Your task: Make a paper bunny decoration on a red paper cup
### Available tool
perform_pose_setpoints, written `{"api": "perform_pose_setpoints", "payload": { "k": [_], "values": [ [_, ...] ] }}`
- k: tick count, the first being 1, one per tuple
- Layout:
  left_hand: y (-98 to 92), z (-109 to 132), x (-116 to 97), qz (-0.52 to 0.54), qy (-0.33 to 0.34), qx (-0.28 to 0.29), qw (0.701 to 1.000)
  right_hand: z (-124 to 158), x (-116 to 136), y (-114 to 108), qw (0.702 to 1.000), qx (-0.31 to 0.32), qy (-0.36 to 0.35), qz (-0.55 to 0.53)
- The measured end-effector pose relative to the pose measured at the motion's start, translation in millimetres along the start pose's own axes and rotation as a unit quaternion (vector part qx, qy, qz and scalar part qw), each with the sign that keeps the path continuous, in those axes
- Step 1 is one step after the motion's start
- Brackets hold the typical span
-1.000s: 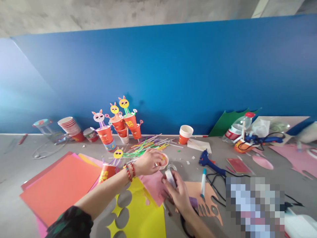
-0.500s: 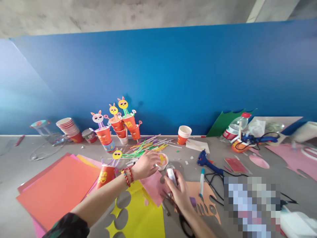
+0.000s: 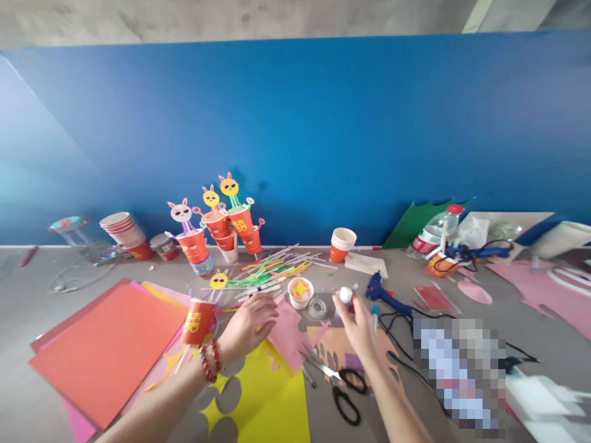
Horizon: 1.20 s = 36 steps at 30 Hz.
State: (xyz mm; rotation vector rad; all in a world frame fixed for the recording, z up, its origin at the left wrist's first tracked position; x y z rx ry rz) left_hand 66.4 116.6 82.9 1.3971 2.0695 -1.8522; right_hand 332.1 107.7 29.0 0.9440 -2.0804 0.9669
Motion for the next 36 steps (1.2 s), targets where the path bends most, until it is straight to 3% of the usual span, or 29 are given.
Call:
{"api": "perform_pose_setpoints", "payload": {
  "k": [7,12,19,27,36],
  "values": [
    [20.1,42,1,-0.026,-0.034,0.086,0.995,-1,-29,13,0.997,0.06,0.005,0.039],
    [37.4,57,0,-0.068,-0.058,0.117,0.989,1,-35,20,0.993,0.1,0.01,0.065],
    [51.0,57,0,-0.076,-0.089,0.133,0.984,3,-37,22,0.989,0.124,0.014,0.074],
    [49.8,54,1,-0.09,-0.112,0.143,0.979,3,-37,22,0.988,0.131,0.015,0.082],
    [47.1,48,15,-0.119,-0.124,0.128,0.977,2,-38,23,0.987,0.133,0.006,0.084]
  ]
}}
Point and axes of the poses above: each hand's wrist, its own z-axis away from the middle knuckle, its own y-axis out of the palm, x = y × z, the point moved 9 cm from there along -z, towards the middle knuckle, and after that the axes turned 15 degrees about -y, right-handed, at the moved point
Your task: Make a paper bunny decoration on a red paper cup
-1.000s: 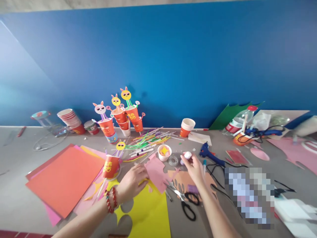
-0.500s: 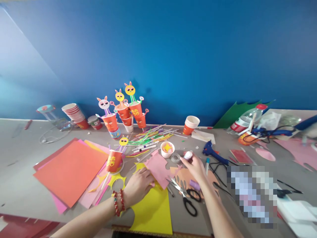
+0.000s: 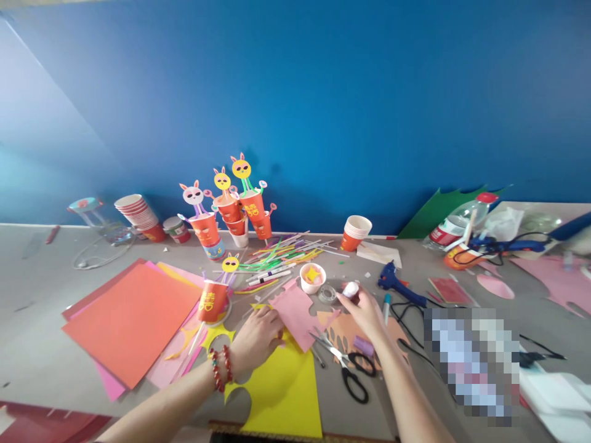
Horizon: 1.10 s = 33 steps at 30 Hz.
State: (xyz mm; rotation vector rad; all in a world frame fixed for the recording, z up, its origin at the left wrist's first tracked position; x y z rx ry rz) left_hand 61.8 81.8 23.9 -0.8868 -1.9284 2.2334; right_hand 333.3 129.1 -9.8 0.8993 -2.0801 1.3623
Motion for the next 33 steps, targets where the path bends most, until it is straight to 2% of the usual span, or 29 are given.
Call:
{"api": "perform_pose_setpoints", "payload": {
  "k": [5,9,12,15,20,23,26,28,31,33],
  "values": [
    [-9.3,-11,19,-0.029,-0.032,-0.044,0.998,0,1,-1,1.0,0.001,-0.001,0.004],
    [-27.8,-29,44,-0.063,-0.083,-0.107,0.989,0,3,-1,1.0,0.003,0.0,0.005],
    [-41.9,-37,55,-0.078,-0.11,-0.143,0.98,0,2,-1,1.0,0.003,0.002,0.007],
    [-46.4,-34,50,-0.077,-0.103,-0.149,0.98,-1,0,0,1.0,0.006,0.0,0.006],
    [-26.9,-19,35,-0.078,-0.038,-0.113,0.99,-1,0,2,1.0,0.014,-0.006,-0.003],
    [-20.4,-19,48,-0.118,-0.065,-0.136,0.982,0,-1,2,1.0,0.013,-0.005,-0.003],
    [-26.2,-22,65,-0.136,-0.112,-0.174,0.969,0,-1,2,1.0,0.015,-0.002,-0.003],
    [-31.1,-22,67,-0.13,-0.118,-0.179,0.968,0,0,1,1.0,0.016,-0.001,-0.004],
    [-32.3,-14,54,-0.113,-0.09,-0.153,0.978,0,0,1,1.0,0.016,0.0,-0.003],
    [-26.3,-6,39,-0.101,-0.058,-0.118,0.986,0,0,1,1.0,0.015,0.0,-0.005]
  ]
}}
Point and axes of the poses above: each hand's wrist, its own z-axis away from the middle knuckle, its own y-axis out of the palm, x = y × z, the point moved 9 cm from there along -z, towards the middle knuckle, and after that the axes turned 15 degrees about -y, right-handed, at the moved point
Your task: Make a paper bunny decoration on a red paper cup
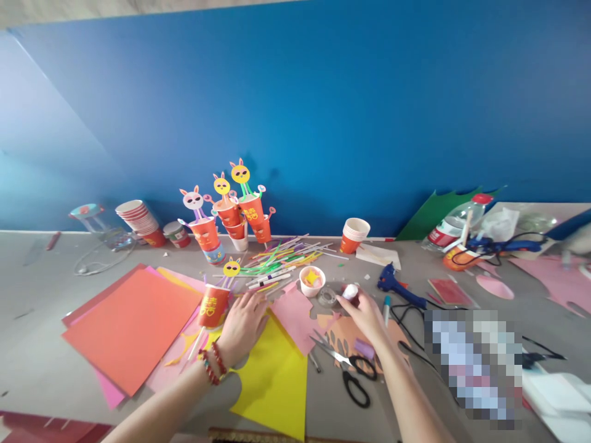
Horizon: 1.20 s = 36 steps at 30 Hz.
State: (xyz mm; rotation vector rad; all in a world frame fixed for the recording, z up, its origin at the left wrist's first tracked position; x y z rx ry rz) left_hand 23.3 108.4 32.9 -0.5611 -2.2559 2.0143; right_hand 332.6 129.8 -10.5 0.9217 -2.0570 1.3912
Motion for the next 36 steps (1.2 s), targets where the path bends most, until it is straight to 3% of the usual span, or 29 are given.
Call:
{"api": "perform_pose_setpoints", "payload": {
  "k": [3,7,15,18,22,24,26,29,30,33,36],
  "values": [
    [6.9,18,-17,0.011,0.031,0.044,0.998,0,-1,0,1.0,-0.003,-0.001,-0.007],
    [16.1,33,-27,-0.005,0.017,0.073,0.997,-1,-4,0,1.0,-0.013,-0.004,-0.019],
    [18.1,44,-52,-0.058,0.018,0.103,0.993,4,-9,-11,0.998,-0.033,-0.007,-0.046],
    [20.6,45,-54,-0.061,0.027,0.089,0.994,9,12,-36,0.997,-0.068,-0.037,0.014],
    [24.1,47,-53,-0.054,0.032,0.076,0.995,32,83,-70,0.96,-0.149,-0.135,0.194],
    [24.7,47,-53,-0.051,0.029,0.074,0.996,48,121,-58,0.952,-0.126,-0.195,0.197],
    [25.1,46,-54,-0.048,0.026,0.074,0.996,65,151,-22,0.954,-0.027,-0.256,0.156],
    [25.1,44,-56,-0.046,0.02,0.074,0.996,88,171,37,0.941,0.124,-0.289,0.123],
    [24.8,43,-55,-0.043,0.017,0.075,0.996,92,172,48,0.939,0.141,-0.288,0.12],
    [21.9,42,-51,-0.011,0.018,0.085,0.996,85,166,52,0.947,0.128,-0.273,0.105],
    [15.1,41,-43,0.058,0.023,0.094,0.994,57,160,25,0.954,0.051,-0.272,0.113]
  ]
}}
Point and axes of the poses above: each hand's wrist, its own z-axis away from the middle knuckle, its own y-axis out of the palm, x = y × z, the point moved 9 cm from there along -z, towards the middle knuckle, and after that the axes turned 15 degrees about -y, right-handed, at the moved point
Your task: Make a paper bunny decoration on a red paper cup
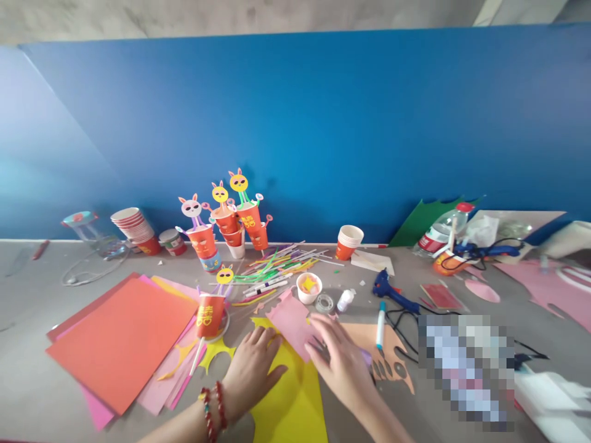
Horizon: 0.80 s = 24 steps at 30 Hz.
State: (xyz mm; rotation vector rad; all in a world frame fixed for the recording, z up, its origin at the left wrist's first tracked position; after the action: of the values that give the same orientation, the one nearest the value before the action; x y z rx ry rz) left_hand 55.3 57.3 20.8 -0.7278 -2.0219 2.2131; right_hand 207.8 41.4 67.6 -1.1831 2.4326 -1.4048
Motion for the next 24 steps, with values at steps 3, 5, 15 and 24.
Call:
{"api": "perform_pose_setpoints", "payload": {
  "k": [3,5,15,24],
  "values": [
    [-10.6,-4,8,0.088,-0.005,-0.015,0.996,-30,-27,-17,0.999,-0.002,0.001,0.051],
    [-12.9,-10,14,0.153,-0.025,-0.016,0.988,-53,-44,-18,0.994,0.021,0.009,0.105],
    [8.1,-37,24,0.311,-0.079,0.012,0.947,-94,-93,14,0.976,0.131,0.061,0.164],
    [-11.5,-96,26,0.252,-0.047,-0.028,0.966,-93,-118,-66,0.983,-0.004,0.058,0.173]
  ]
}}
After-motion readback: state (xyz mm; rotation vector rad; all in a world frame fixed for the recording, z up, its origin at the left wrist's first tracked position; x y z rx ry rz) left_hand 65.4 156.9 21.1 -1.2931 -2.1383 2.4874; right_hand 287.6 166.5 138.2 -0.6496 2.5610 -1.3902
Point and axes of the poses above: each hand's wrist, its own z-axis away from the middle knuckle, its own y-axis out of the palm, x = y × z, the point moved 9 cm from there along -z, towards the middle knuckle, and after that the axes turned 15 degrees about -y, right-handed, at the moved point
